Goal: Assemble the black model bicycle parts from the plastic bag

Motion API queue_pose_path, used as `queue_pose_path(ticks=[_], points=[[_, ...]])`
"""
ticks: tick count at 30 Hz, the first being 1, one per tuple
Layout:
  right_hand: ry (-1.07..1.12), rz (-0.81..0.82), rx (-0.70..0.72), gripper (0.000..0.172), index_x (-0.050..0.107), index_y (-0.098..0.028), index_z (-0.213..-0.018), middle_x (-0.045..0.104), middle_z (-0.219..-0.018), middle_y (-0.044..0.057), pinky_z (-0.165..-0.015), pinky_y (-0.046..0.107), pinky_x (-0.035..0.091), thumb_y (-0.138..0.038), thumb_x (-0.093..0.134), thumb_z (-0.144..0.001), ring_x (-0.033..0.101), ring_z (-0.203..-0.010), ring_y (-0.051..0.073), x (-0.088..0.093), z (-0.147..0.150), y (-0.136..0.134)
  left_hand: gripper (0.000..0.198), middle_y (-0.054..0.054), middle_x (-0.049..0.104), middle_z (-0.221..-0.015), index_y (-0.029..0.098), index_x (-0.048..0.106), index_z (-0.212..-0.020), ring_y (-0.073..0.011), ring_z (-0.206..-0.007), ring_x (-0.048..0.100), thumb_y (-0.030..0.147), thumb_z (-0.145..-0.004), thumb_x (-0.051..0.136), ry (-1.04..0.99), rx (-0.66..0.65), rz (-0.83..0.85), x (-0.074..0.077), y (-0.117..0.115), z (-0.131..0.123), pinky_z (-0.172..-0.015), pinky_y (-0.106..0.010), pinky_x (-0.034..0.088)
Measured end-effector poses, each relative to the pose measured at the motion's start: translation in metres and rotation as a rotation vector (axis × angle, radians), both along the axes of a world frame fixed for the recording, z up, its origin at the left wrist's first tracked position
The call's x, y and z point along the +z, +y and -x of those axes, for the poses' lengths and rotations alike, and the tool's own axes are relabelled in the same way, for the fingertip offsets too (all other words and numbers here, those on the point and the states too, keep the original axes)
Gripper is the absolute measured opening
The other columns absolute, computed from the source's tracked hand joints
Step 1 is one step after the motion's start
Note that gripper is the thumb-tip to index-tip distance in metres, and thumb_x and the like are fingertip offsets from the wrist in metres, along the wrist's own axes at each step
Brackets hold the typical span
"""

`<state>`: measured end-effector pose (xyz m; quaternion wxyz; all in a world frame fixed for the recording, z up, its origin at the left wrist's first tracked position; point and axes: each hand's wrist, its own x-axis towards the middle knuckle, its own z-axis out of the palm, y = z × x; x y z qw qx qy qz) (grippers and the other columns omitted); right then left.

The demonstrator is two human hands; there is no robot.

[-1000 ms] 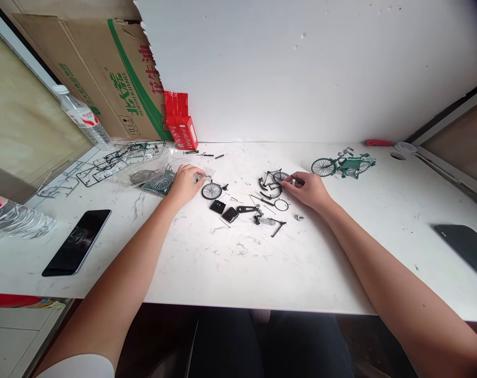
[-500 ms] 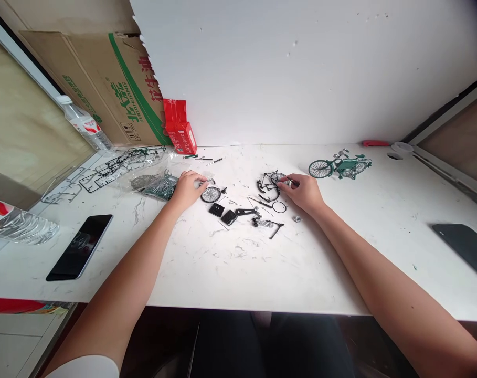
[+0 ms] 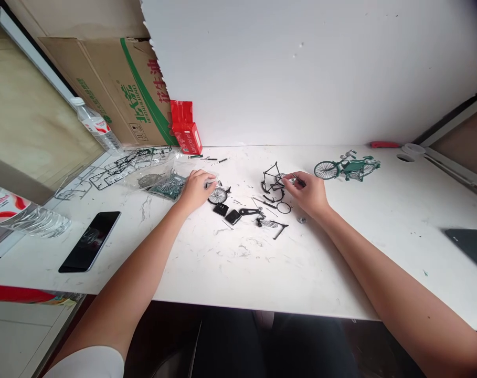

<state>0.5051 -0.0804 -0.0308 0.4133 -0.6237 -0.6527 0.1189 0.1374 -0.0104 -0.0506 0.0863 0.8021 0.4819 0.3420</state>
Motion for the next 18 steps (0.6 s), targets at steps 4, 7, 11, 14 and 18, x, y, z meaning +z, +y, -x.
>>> queue_pose_path(ticks=[4,7,11,14,18], points=[[-0.015,-0.084,0.095,0.036,0.078,-0.020,-0.100,0.049,-0.061,-0.001,-0.062,0.033,0.037,-0.054,0.065,-0.098,0.042,-0.058,0.016,0.008,0.018,-0.013,0.018,-0.009,0.078,-0.113,0.020,0.078,-0.107,-0.0283,-0.115,0.065,0.031,-0.099,0.065,-0.094,-0.042,-0.031,0.013,-0.014,-0.017,-0.110,-0.046,0.050],[-0.042,-0.145,0.166,0.033,0.077,-0.022,-0.102,0.057,-0.066,0.002,-0.063,0.034,0.039,-0.052,0.062,-0.102,0.048,-0.059,0.017,0.013,0.034,-0.024,0.023,-0.009,0.079,-0.103,0.020,0.078,-0.103,-0.0241,-0.101,0.070,0.039,-0.101,0.066,-0.315,-0.119,0.120,0.019,-0.030,-0.038,-0.097,-0.039,0.054],[-0.042,-0.181,0.235,0.027,0.077,-0.024,-0.101,0.061,-0.068,0.003,-0.062,0.034,0.039,-0.048,0.063,-0.103,0.051,-0.059,0.018,0.014,0.049,-0.034,0.041,-0.005,0.072,-0.084,0.019,0.077,-0.111,-0.0164,-0.074,0.064,0.057,-0.098,0.069,-0.582,-0.191,0.386,0.022,-0.050,-0.061,-0.072,-0.030,0.050],[-0.017,-0.172,0.234,0.027,0.077,-0.024,-0.101,0.060,-0.068,0.002,-0.062,0.034,0.039,-0.048,0.064,-0.103,0.050,-0.058,0.017,0.013,0.052,-0.035,0.044,-0.002,0.065,-0.075,0.018,0.078,-0.102,-0.0141,-0.069,0.058,0.062,-0.095,0.072,-0.634,-0.270,0.461,0.025,-0.059,-0.069,-0.064,-0.027,0.045],[0.007,-0.139,0.221,0.031,0.078,-0.024,-0.101,0.060,-0.067,0.003,-0.062,0.035,0.041,-0.051,0.065,-0.102,0.050,-0.059,0.018,0.011,0.050,-0.033,0.044,-0.003,0.068,-0.076,0.018,0.076,-0.090,-0.0132,-0.065,0.057,0.061,-0.088,0.080,-0.642,-0.306,0.539,0.026,-0.063,-0.072,-0.061,-0.027,0.045]])
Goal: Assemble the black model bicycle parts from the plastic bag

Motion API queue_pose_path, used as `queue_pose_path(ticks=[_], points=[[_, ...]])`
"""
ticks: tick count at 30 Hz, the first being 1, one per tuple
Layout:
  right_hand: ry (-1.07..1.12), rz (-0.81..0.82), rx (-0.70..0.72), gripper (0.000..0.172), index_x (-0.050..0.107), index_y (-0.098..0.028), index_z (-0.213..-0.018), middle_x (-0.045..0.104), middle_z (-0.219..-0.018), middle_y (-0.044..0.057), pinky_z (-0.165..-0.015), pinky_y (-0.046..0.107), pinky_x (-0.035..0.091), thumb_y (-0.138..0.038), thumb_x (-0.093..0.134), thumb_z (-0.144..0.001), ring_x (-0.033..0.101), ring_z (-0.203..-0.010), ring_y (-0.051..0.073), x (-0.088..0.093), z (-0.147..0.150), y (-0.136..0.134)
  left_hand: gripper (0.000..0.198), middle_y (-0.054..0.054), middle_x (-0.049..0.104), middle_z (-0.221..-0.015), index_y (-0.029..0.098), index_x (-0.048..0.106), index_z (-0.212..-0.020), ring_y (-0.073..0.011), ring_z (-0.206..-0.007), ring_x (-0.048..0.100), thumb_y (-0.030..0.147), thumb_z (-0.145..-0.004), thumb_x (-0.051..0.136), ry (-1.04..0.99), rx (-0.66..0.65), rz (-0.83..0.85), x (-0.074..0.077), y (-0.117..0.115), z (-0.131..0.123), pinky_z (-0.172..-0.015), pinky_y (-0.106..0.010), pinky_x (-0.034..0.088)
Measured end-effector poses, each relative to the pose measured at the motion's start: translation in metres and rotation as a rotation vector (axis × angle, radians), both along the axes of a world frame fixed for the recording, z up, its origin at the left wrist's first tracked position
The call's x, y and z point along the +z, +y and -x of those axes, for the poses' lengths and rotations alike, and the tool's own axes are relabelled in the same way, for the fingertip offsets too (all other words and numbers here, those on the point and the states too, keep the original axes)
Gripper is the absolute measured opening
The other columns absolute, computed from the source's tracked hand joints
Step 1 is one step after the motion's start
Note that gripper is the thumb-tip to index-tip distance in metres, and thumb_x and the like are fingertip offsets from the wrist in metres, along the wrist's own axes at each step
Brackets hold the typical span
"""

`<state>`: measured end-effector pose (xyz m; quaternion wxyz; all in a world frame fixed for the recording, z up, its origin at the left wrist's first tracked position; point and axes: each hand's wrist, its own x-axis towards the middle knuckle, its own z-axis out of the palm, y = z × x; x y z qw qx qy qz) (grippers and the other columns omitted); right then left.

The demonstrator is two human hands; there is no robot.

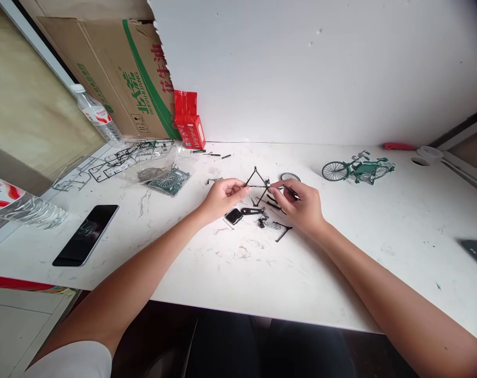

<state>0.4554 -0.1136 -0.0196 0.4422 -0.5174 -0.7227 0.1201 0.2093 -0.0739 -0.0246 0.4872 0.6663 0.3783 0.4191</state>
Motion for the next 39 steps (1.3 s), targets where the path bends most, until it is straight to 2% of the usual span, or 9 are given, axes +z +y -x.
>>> queue_pose_path(ticks=[4,8,13,17,21,27,31,35,39], points=[[0.006,0.006,0.022,0.031,0.080,-0.024,-0.100,0.058,-0.065,0.002,-0.063,0.035,0.041,-0.052,0.066,-0.101,0.048,-0.059,0.017,-0.001,0.002,-0.001,0.041,-0.003,0.069,-0.074,0.018,0.073,-0.082,-0.0143,-0.064,0.061,0.059,-0.089,0.078,0.074,-0.037,0.013,-0.004,-0.004,-0.003,-0.061,-0.027,0.048],[0.002,0.025,0.059,0.032,0.081,-0.024,-0.100,0.051,-0.063,0.000,-0.062,0.034,0.039,-0.052,0.067,-0.101,0.045,-0.058,0.016,0.000,0.006,-0.003,0.032,-0.005,0.076,-0.080,0.018,0.081,-0.091,-0.0158,-0.067,0.062,0.049,-0.088,0.080,0.162,0.003,-0.077,-0.009,-0.006,-0.006,-0.062,-0.028,0.049],[0.076,0.052,0.116,0.028,0.080,-0.023,-0.100,0.040,-0.060,-0.004,-0.061,0.033,0.035,-0.048,0.068,-0.100,0.038,-0.057,0.015,0.003,0.010,-0.006,0.030,-0.006,0.080,-0.087,0.019,0.086,-0.100,-0.0180,-0.071,0.065,0.044,-0.083,0.084,0.196,-0.050,-0.137,-0.012,-0.007,-0.007,-0.065,-0.029,0.052],[0.165,0.146,0.211,0.025,0.076,-0.023,-0.101,0.033,-0.060,-0.006,-0.059,0.032,0.032,-0.047,0.071,-0.098,0.032,-0.056,0.014,0.005,0.013,-0.012,0.028,-0.004,0.075,-0.076,0.019,0.084,-0.088,-0.0178,-0.068,0.062,0.047,-0.087,0.083,0.238,-0.078,-0.215,-0.011,-0.011,-0.007,-0.062,-0.031,0.048],[0.273,0.236,0.254,0.032,0.072,-0.025,-0.113,0.037,-0.066,-0.004,-0.059,0.033,0.034,-0.053,0.068,-0.099,0.036,-0.061,0.016,0.004,0.015,-0.014,0.032,-0.004,0.074,-0.075,0.019,0.080,-0.080,-0.0179,-0.070,0.064,0.050,-0.087,0.083,0.236,0.004,-0.281,-0.010,-0.013,-0.009,-0.067,-0.031,0.050],[0.604,0.370,0.285,0.028,0.063,-0.025,-0.118,0.034,-0.071,-0.005,-0.052,0.030,0.030,-0.044,0.055,-0.100,0.033,-0.058,0.015,-0.005,0.017,-0.004,0.040,-0.006,0.079,-0.079,0.019,0.082,-0.087,-0.0197,-0.072,0.071,0.055,-0.075,0.092,-0.019,0.074,0.031,-0.012,-0.005,-0.012,-0.073,-0.034,0.058],[0.567,0.350,0.314,0.034,0.057,-0.027,-0.126,0.051,-0.077,-0.004,-0.057,0.030,0.043,-0.040,0.067,-0.096,0.050,-0.064,0.016,-0.012,0.018,-0.002,0.046,-0.006,0.078,-0.078,0.016,0.081,-0.087,-0.0172,-0.068,0.071,0.056,-0.070,0.095,-0.176,0.108,0.146,-0.009,-0.001,-0.012,-0.074,-0.035,0.059],[0.522,0.339,0.325,0.043,0.058,-0.027,-0.130,0.068,-0.089,0.001,-0.073,0.034,0.055,-0.046,0.076,-0.095,0.071,-0.088,0.022,-0.014,0.018,-0.005,0.047,-0.007,0.081,-0.085,0.016,0.080,-0.092,-0.0170,-0.074,0.074,0.056,-0.073,0.095,-0.283,0.164,0.187,-0.004,0.000,-0.011,-0.077,-0.033,0.059],[0.488,0.332,0.298,0.045,0.070,-0.024,-0.115,0.079,-0.096,0.006,-0.092,0.044,0.061,-0.058,0.082,-0.089,0.078,-0.100,0.028,-0.012,0.021,-0.005,0.048,-0.009,0.082,-0.093,0.017,0.079,-0.097,-0.0188,-0.083,0.077,0.055,-0.074,0.095,-0.334,0.125,0.273,-0.003,-0.005,-0.013,-0.080,-0.034,0.059]])
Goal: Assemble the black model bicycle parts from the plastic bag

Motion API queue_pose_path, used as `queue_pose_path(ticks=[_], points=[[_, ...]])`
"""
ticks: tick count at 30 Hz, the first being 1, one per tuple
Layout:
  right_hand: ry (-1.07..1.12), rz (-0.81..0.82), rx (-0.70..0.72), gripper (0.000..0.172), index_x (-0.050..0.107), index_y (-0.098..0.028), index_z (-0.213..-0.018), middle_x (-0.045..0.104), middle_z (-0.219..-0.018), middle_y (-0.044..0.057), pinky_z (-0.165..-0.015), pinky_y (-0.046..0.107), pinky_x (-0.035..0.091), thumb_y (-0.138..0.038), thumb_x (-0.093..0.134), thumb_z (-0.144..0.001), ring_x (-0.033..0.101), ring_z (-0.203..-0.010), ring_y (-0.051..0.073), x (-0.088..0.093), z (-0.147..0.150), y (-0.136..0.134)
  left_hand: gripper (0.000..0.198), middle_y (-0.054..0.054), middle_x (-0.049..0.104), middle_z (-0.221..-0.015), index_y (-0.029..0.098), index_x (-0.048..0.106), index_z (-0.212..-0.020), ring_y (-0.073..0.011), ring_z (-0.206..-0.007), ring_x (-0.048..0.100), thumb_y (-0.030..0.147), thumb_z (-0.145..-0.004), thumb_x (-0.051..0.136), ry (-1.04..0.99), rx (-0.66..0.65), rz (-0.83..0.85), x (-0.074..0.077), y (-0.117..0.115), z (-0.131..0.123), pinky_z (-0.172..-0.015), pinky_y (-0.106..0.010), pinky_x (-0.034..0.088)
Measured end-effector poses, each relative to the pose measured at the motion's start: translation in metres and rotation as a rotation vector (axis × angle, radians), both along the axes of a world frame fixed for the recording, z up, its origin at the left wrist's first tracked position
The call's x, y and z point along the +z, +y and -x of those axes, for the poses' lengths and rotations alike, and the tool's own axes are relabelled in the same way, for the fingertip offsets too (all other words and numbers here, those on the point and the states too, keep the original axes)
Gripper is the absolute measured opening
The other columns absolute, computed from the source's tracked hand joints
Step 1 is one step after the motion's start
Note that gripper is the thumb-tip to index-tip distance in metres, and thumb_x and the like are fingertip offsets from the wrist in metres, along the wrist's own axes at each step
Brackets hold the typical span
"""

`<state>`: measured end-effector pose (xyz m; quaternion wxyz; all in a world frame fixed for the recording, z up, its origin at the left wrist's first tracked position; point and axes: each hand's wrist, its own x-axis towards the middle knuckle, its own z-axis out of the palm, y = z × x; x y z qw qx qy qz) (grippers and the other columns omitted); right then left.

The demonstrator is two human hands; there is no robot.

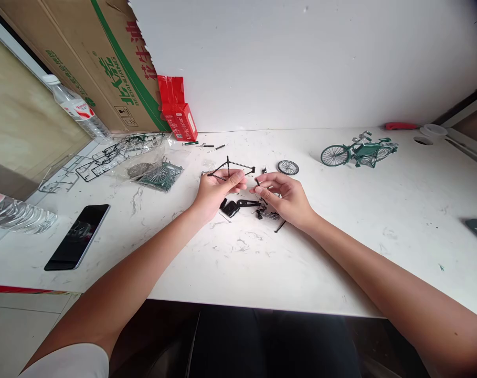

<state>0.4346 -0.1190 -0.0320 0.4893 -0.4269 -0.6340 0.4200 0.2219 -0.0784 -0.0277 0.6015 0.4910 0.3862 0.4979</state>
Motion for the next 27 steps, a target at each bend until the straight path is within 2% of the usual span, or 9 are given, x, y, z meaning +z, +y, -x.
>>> queue_pose_path(ticks=[2,5,12,19,27], points=[[0.000,0.006,-0.022,0.045,0.073,-0.023,-0.106,0.081,-0.097,0.008,-0.093,0.045,0.062,-0.063,0.084,-0.087,0.079,-0.098,0.028,0.0004,0.0008,0.0006,0.047,-0.010,0.083,-0.096,0.017,0.079,-0.096,-0.0200,-0.086,0.078,0.055,-0.074,0.095,-0.007,-0.046,0.019,-0.0013,-0.0030,-0.0021,-0.081,-0.035,0.059],[-0.024,-0.020,-0.041,0.041,0.075,-0.023,-0.101,0.081,-0.098,0.008,-0.090,0.042,0.061,-0.062,0.080,-0.090,0.078,-0.094,0.026,0.0006,0.0007,0.0014,0.044,-0.011,0.083,-0.098,0.017,0.079,-0.094,-0.0205,-0.088,0.078,0.054,-0.076,0.095,-0.013,-0.074,0.014,-0.0027,-0.0068,-0.0047,-0.082,-0.035,0.059],[-0.165,-0.185,-0.051,0.033,0.074,-0.024,-0.104,0.077,-0.107,0.007,-0.089,0.039,0.056,-0.056,0.070,-0.101,0.071,-0.101,0.024,-0.0026,-0.0015,0.0034,0.044,-0.011,0.084,-0.096,0.015,0.081,-0.095,-0.0173,-0.081,0.077,0.053,-0.077,0.094,-0.001,-0.069,-0.004,-0.0026,-0.0089,-0.0048,-0.077,-0.030,0.057],[-0.146,-0.200,-0.055,0.032,0.071,-0.023,-0.102,0.074,-0.101,0.005,-0.086,0.037,0.054,-0.055,0.068,-0.103,0.068,-0.091,0.021,-0.0053,-0.0012,0.0047,0.045,-0.011,0.084,-0.095,0.014,0.081,-0.096,-0.0159,-0.077,0.076,0.053,-0.078,0.094,0.010,-0.069,-0.014,-0.0014,-0.0109,-0.0059,-0.075,-0.028,0.056],[-0.110,-0.205,-0.088,0.034,0.074,-0.023,-0.101,0.076,-0.103,0.006,-0.085,0.037,0.056,-0.057,0.071,-0.100,0.071,-0.095,0.023,-0.0029,0.0016,0.0022,0.048,-0.011,0.084,-0.095,0.014,0.079,-0.098,-0.0165,-0.075,0.077,0.056,-0.077,0.093,0.030,-0.068,0.006,0.0013,-0.0112,-0.0059,-0.072,-0.028,0.055]])
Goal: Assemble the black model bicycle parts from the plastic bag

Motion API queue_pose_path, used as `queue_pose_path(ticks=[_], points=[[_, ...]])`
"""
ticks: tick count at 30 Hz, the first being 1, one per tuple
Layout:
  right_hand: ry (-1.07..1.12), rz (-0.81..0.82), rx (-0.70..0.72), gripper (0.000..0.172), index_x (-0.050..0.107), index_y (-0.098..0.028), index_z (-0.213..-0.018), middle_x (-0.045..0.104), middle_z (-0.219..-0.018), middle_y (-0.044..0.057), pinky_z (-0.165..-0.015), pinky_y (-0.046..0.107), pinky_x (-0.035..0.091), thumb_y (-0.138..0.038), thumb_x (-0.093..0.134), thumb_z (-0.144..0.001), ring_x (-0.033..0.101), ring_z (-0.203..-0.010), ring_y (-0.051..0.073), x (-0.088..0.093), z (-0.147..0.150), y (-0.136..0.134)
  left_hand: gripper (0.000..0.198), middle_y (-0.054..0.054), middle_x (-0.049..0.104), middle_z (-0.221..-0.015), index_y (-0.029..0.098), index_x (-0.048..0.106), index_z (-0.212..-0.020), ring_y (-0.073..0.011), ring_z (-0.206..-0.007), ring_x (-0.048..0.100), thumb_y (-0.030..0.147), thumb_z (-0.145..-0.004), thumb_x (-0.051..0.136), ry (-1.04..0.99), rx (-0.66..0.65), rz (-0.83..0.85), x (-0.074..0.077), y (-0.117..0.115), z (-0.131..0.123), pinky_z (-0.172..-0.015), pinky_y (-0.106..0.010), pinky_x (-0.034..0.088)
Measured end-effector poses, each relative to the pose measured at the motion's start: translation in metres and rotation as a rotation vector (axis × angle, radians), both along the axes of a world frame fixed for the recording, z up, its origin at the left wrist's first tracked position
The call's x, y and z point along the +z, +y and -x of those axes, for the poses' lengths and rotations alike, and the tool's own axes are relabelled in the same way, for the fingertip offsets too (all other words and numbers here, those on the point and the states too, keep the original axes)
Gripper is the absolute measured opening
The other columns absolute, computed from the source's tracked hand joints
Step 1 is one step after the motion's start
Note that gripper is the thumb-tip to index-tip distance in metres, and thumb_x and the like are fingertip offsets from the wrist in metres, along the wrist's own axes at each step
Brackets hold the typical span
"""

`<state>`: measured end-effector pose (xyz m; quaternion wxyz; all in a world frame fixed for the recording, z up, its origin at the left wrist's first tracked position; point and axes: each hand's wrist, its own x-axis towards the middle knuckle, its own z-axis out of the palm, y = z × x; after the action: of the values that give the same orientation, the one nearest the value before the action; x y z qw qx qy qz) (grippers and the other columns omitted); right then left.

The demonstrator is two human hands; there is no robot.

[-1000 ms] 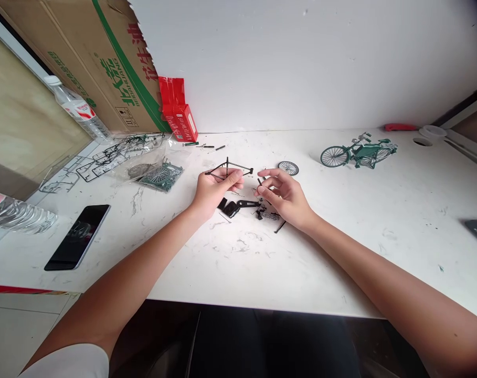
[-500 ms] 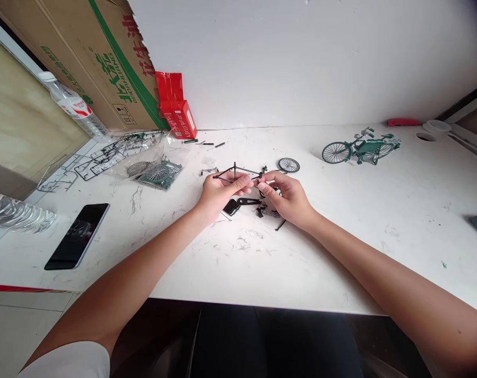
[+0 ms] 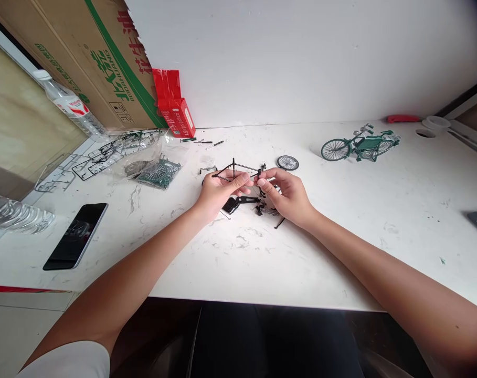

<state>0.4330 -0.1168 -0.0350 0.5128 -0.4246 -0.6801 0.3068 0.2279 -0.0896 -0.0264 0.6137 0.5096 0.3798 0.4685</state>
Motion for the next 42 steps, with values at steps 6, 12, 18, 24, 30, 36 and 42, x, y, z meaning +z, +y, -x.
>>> queue_pose_path(ticks=[6,12,18,24,30,36,42], points=[[-0.003,0.002,0.005,0.037,0.074,-0.023,-0.102,0.076,-0.102,0.006,-0.085,0.038,0.057,-0.059,0.068,-0.101,0.071,-0.094,0.023,-0.0029,-0.0011,0.0017,0.050,-0.012,0.084,-0.099,0.014,0.079,-0.100,-0.0175,-0.077,0.078,0.057,-0.078,0.092,0.021,-0.012,0.006,0.0005,-0.0004,0.0011,-0.073,-0.028,0.055],[0.010,0.008,-0.011,0.036,0.074,-0.023,-0.101,0.076,-0.101,0.005,-0.086,0.038,0.057,-0.059,0.070,-0.100,0.072,-0.096,0.023,-0.0005,0.0000,-0.0001,0.048,-0.011,0.084,-0.097,0.015,0.079,-0.098,-0.0175,-0.077,0.079,0.056,-0.078,0.093,0.012,-0.004,-0.001,-0.0009,-0.0001,0.0011,-0.071,-0.027,0.055],[0.010,0.005,-0.038,0.036,0.074,-0.024,-0.099,0.077,-0.099,0.005,-0.087,0.038,0.059,-0.060,0.070,-0.100,0.072,-0.094,0.023,-0.0003,0.0006,-0.0005,0.052,-0.013,0.084,-0.099,0.015,0.078,-0.100,-0.0207,-0.080,0.081,0.058,-0.076,0.093,0.033,0.000,0.027,-0.0015,-0.0011,0.0006,-0.072,-0.029,0.057],[0.025,0.017,-0.082,0.036,0.075,-0.023,-0.100,0.078,-0.102,0.006,-0.087,0.040,0.060,-0.059,0.073,-0.097,0.073,-0.094,0.023,-0.0026,-0.0002,0.0005,0.051,-0.014,0.084,-0.097,0.014,0.080,-0.099,-0.0213,-0.078,0.080,0.057,-0.076,0.093,0.057,-0.010,0.045,-0.0003,-0.0027,0.0002,-0.071,-0.031,0.058],[0.055,0.033,-0.004,0.040,0.068,-0.025,-0.126,0.077,-0.103,0.006,-0.091,0.043,0.060,-0.056,0.070,-0.101,0.076,-0.101,0.025,-0.0020,-0.0016,-0.0009,0.050,-0.015,0.084,-0.096,0.012,0.081,-0.099,-0.0203,-0.075,0.079,0.056,-0.077,0.093,0.069,-0.026,0.057,-0.0013,-0.0021,0.0008,-0.071,-0.031,0.058],[0.082,0.009,0.024,0.041,0.058,-0.028,-0.135,0.072,-0.098,0.004,-0.090,0.042,0.058,-0.050,0.071,-0.103,0.074,-0.102,0.024,-0.0012,-0.0021,-0.0015,0.048,-0.014,0.084,-0.092,0.012,0.081,-0.099,-0.0196,-0.074,0.079,0.054,-0.078,0.092,0.076,-0.038,0.042,0.0000,-0.0036,0.0001,-0.070,-0.030,0.058],[0.089,0.033,0.054,0.043,0.058,-0.029,-0.134,0.069,-0.099,0.004,-0.089,0.041,0.059,-0.051,0.073,-0.100,0.072,-0.101,0.023,-0.0024,-0.0023,-0.0014,0.049,-0.014,0.083,-0.091,0.013,0.080,-0.096,-0.0197,-0.075,0.078,0.056,-0.077,0.093,0.071,0.002,0.030,-0.0027,-0.0020,-0.0004,-0.070,-0.030,0.058]])
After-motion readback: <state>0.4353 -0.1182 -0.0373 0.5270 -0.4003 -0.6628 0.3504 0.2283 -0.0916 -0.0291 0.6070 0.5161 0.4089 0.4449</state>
